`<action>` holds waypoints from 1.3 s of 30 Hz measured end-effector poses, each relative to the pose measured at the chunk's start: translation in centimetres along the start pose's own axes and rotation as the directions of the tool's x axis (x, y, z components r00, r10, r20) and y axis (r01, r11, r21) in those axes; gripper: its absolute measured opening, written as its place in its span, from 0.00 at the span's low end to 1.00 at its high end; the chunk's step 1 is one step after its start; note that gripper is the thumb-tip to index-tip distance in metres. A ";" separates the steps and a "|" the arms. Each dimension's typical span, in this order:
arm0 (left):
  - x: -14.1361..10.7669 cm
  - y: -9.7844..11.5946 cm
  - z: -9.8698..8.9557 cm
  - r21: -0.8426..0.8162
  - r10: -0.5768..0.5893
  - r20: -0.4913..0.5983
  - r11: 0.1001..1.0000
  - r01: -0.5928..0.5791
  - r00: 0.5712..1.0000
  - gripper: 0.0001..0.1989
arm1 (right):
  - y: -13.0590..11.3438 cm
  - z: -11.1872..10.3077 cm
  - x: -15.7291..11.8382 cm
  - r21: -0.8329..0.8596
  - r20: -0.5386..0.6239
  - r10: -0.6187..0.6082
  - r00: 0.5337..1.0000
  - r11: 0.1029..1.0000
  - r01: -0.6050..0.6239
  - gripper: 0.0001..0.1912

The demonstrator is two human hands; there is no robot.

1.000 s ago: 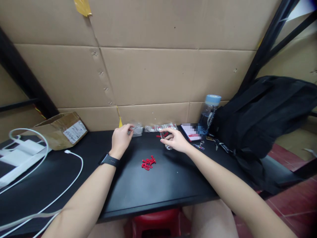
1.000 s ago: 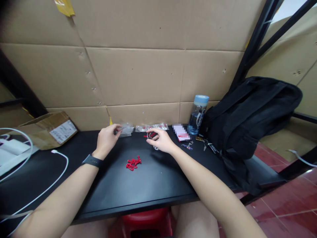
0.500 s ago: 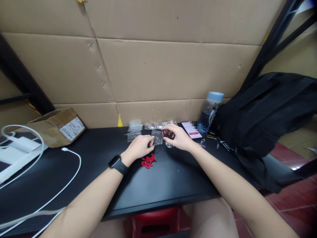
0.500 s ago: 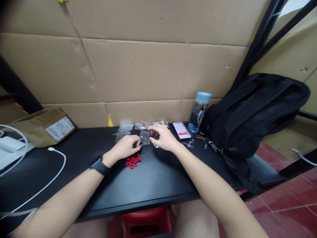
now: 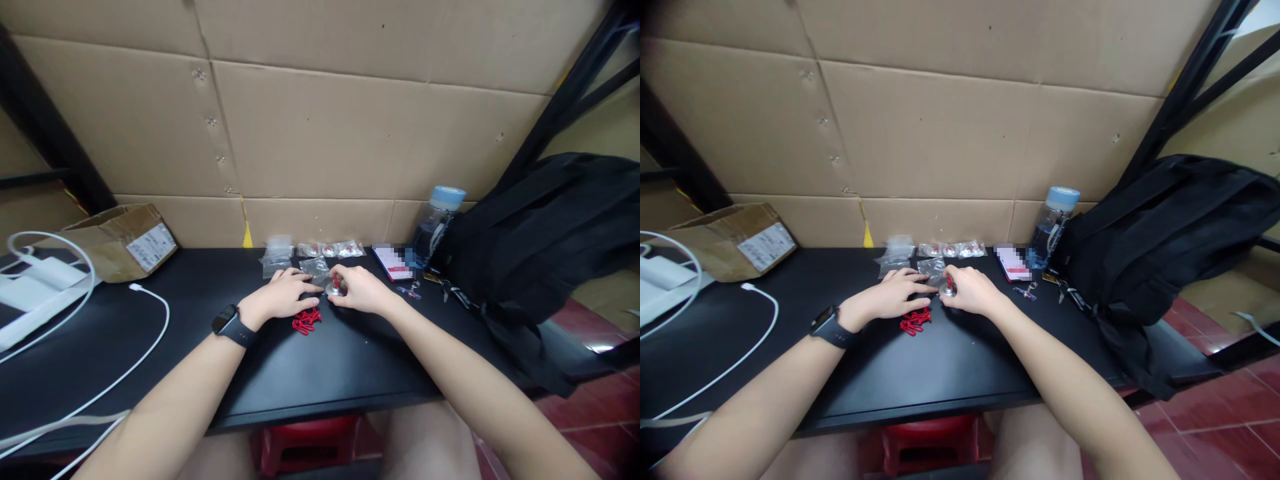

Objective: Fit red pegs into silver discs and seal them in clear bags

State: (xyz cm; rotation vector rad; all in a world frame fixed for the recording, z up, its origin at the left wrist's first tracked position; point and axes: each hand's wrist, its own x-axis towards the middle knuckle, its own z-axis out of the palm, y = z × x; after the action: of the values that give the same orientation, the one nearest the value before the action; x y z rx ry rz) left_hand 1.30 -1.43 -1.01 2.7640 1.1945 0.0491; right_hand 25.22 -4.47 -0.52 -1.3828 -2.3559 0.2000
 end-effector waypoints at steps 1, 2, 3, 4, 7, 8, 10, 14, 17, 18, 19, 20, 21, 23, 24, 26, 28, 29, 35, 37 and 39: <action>-0.1 0.0 -0.1 0.000 0.006 0.016 1.000 -0.006 1.000 0.22 | -0.1 0.2 0.0 0.003 0.000 0.002 1.000 1.000 -0.002 0.22; -0.2 0.0 -0.2 -0.001 0.012 0.032 1.000 -0.012 0.999 0.22 | -0.2 0.5 0.1 0.010 -0.001 0.000 1.000 1.000 0.000 0.22; -0.3 0.1 -0.4 -0.001 0.015 0.044 1.000 -0.015 0.999 0.22 | -0.3 0.7 0.2 0.016 -0.002 -0.002 1.000 1.000 0.002 0.22; -0.4 0.2 -0.5 0.000 0.015 0.054 1.000 -0.015 0.998 0.22 | -0.4 0.9 0.2 0.020 -0.002 -0.003 1.000 1.000 0.003 0.21; -0.6 0.4 -0.8 0.002 0.002 0.066 1.000 -0.003 0.998 0.21 | -0.5 1.3 0.5 0.029 -0.004 -0.003 1.000 1.000 0.003 0.19; -0.7 0.5 -0.9 -0.003 0.000 0.068 1.000 0.000 0.998 0.21 | -0.5 1.4 0.6 0.036 -0.015 -0.009 1.000 0.999 0.010 0.18; -0.8 0.5 -0.9 -0.017 0.004 0.065 1.000 -0.003 0.998 0.20 | -0.4 1.7 0.9 0.047 -0.048 -0.029 0.998 0.998 0.032 0.19; -0.9 0.5 -0.8 -0.035 0.019 0.049 0.999 -0.017 0.999 0.20 | 0.0 2.2 1.4 0.085 -0.055 -0.045 0.997 0.995 0.050 0.19; -0.8 0.3 -0.7 -0.060 0.017 0.054 0.998 -0.014 0.998 0.20 | 0.4 2.4 1.4 0.169 -0.030 -0.079 0.996 0.982 0.083 0.16; -0.8 0.3 -0.7 -0.072 0.019 0.058 0.997 -0.015 0.998 0.20 | 0.5 2.4 1.4 0.200 -0.027 -0.093 0.995 0.975 0.096 0.16; -0.8 0.2 -0.7 -0.084 0.023 0.063 0.996 -0.018 0.998 0.20 | 0.5 2.4 1.3 0.229 -0.026 -0.102 0.994 0.968 0.105 0.16; -0.8 0.2 -0.7 -0.094 0.029 0.069 0.995 -0.022 0.997 0.20 | 0.6 2.3 1.4 0.253 -0.022 -0.108 0.994 0.961 0.110 0.17; -0.8 0.2 -0.7 -0.101 0.033 0.078 0.995 -0.026 0.996 0.20 | 0.6 2.3 1.4 0.267 -0.019 -0.107 0.994 0.958 0.108 0.17; -0.8 0.2 -0.7 -0.108 0.041 0.095 0.994 -0.030 0.995 0.20 | 0.5 2.2 1.6 0.235 -0.030 -0.073 0.997 0.969 0.078 0.15; -0.8 0.2 -0.7 -0.107 0.042 0.106 0.994 -0.031 0.994 0.20 | 0.5 2.2 1.8 0.189 -0.045 -0.044 0.998 0.981 0.052 0.14; -0.8 0.2 -0.8 -0.104 0.037 0.122 0.994 -0.025 0.992 0.21 | 0.4 2.2 2.0 0.075 -0.081 0.015 0.997 0.997 -0.009 0.15; -0.8 0.3 -0.9 -0.106 0.027 0.139 0.994 -0.013 0.990 0.23 | 0.3 2.1 2.1 0.010 -0.078 0.037 0.996 0.999 -0.037 0.15; -0.8 0.3 -0.9 -0.110 0.022 0.146 0.994 -0.006 0.989 0.23 | 0.2 2.1 2.1 0.004 -0.062 0.030 0.998 1.000 -0.030 0.15; -0.6 0.2 -1.0 -0.122 0.022 0.164 0.992 -0.001 0.986 0.23 | -0.3 2.3 1.8 -0.051 -0.046 -0.020 0.999 0.999 0.017 0.10; -0.6 0.2 -1.0 -0.117 0.015 0.169 0.993 0.005 0.985 0.23 | -0.5 2.4 2.0 -0.106 -0.063 -0.008 0.998 0.994 0.001 0.09; -0.6 0.3 -1.1 -0.103 0.006 0.179 0.995 0.013 0.984 0.23 | -0.5 2.6 2.4 -0.168 -0.101 0.001 0.995 0.986 -0.018 0.10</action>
State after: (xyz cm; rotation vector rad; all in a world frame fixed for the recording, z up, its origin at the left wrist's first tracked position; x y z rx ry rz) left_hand 1.01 -1.98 0.11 2.6126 1.1173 -0.1320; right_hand 22.72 -2.48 -2.11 -1.4457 -2.3279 -0.0676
